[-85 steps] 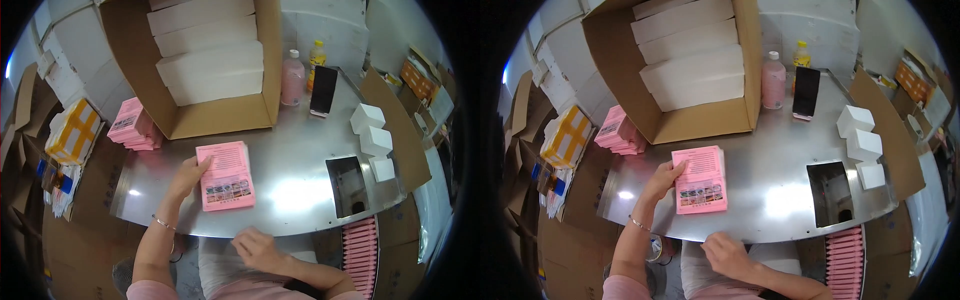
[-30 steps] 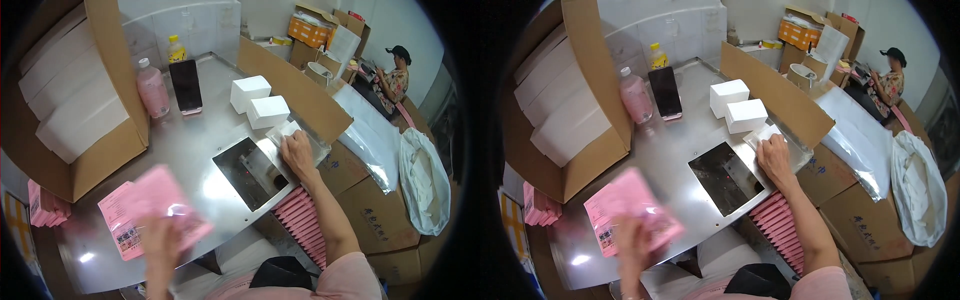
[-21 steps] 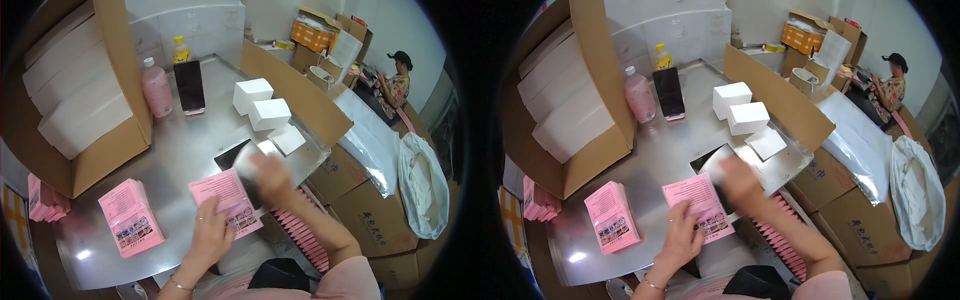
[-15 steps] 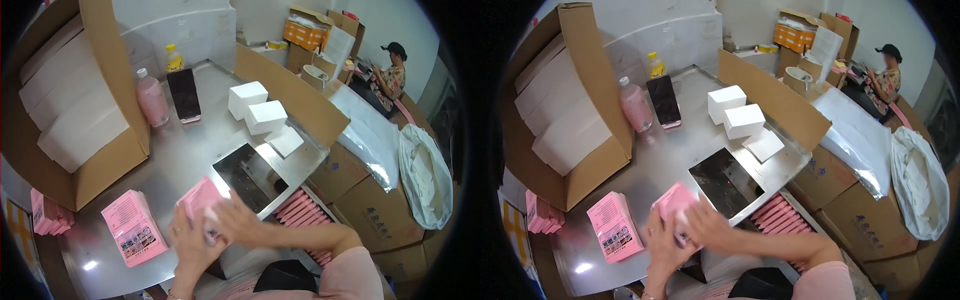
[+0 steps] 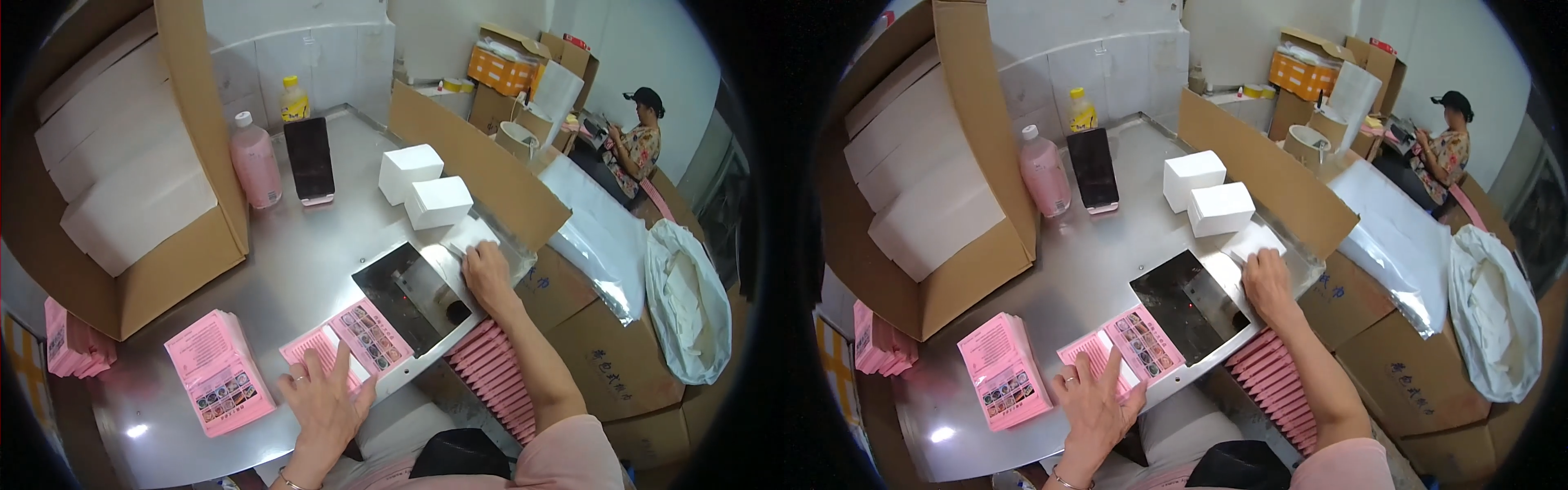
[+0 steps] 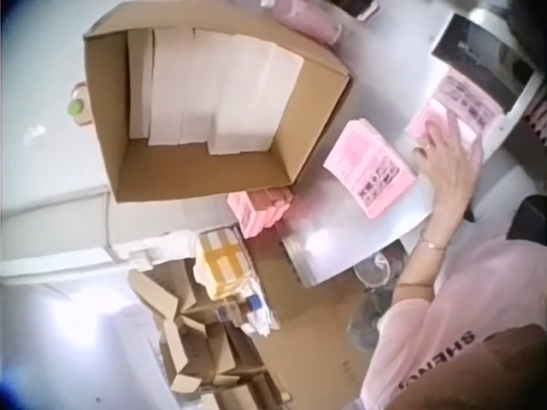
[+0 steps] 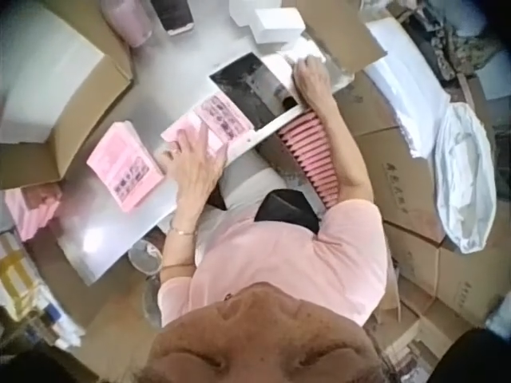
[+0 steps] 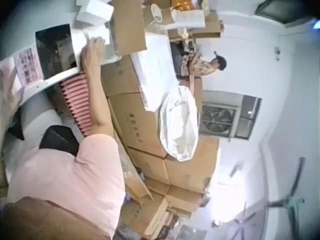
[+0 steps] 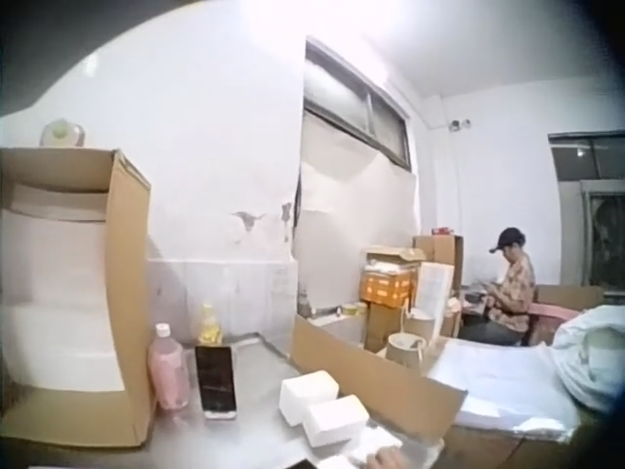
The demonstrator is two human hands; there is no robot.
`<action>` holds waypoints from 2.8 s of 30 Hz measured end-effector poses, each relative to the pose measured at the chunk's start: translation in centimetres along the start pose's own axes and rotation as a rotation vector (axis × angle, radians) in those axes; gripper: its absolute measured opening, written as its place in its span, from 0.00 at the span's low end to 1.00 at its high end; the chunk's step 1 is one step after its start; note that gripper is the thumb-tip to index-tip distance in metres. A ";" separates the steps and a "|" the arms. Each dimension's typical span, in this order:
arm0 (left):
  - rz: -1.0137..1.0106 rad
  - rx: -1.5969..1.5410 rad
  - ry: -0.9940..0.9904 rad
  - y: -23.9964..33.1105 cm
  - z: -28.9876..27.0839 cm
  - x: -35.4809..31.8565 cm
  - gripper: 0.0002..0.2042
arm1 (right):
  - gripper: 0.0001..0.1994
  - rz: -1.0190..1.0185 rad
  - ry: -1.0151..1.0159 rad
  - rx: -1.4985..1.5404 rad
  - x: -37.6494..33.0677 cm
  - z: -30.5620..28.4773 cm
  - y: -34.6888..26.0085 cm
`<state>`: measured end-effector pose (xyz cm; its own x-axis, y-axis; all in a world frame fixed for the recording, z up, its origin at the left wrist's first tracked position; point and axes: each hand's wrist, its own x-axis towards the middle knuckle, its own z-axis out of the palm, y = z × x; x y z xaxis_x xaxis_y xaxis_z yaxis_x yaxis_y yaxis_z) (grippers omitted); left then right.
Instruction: Packaging stacks of pink paper into plastic bags and then into cardboard boxes at a workbench.
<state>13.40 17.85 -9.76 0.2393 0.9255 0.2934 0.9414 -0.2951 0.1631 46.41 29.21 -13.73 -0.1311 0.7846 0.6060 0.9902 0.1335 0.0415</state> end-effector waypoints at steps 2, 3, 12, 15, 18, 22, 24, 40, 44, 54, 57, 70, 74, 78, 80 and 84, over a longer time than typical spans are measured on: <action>0.014 0.001 0.047 -0.2 0.4 -0.1 0.27 | 0.06 -0.025 -0.058 -0.033 -0.5 0.1 0.5; 0.035 0.004 0.088 -0.4 0.7 -0.2 0.26 | 0.05 -0.017 -0.016 0.032 -0.4 -0.6 0.3; 0.100 -0.146 0.124 -0.8 1.8 -0.1 0.26 | 0.12 -0.009 0.215 0.181 1.1 -2.6 1.6; 0.097 -0.081 0.158 -0.7 1.6 0.1 0.27 | 0.13 -0.009 0.011 0.129 0.2 -0.8 0.3; 0.030 -0.071 0.191 -0.9 1.6 0.0 0.29 | 0.13 0.034 -0.100 0.063 -0.2 -1.7 -4.3; 0.027 -0.038 0.109 -0.5 0.2 -0.1 0.30 | 0.09 -0.083 -0.072 0.015 -1.9 0.0 -4.3; 0.011 -0.066 0.019 -0.5 -0.6 -0.1 0.30 | 0.07 0.176 -0.023 0.386 -1.0 0.0 -1.0; 0.012 -0.167 0.098 -0.5 1.2 0.4 0.26 | 0.13 0.141 0.035 -0.036 12.1 2.0 -4.4; 0.021 -0.191 0.093 -0.7 1.3 0.4 0.26 | 0.15 0.113 0.045 -0.014 11.9 2.3 -4.1; 0.022 -0.217 0.118 -0.7 1.2 0.3 0.25 | 0.10 0.139 0.171 0.115 11.6 2.7 -2.3; 0.035 -0.212 0.117 -0.8 1.4 0.5 0.25 | 0.09 0.154 0.317 0.196 10.9 1.0 -0.4; 0.017 -0.228 0.154 -0.6 1.9 0.3 0.26 | 0.14 0.534 -0.302 0.805 4.5 -4.8 3.7; 0.027 -0.194 0.138 -0.5 1.6 0.0 0.25 | 0.12 0.779 -0.187 1.019 2.0 -4.6 2.7; 0.109 -0.150 0.169 -1.1 2.5 0.2 0.25 | 0.11 0.612 -0.092 1.022 1.2 -3.5 1.4; 0.180 -0.146 0.149 -1.5 2.8 0.2 0.25 | 0.10 0.433 0.051 0.874 1.3 -3.3 -1.0; 0.219 -0.270 0.016 -1.4 1.1 0.2 0.28 | 0.18 -0.396 0.034 0.620 -1.4 -6.3 -11.0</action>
<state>12.38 18.74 -11.01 0.4231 0.8301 0.3633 0.7707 -0.5405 0.3373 36.02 22.79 -10.02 -0.4620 0.5884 0.6636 0.6580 0.7291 -0.1885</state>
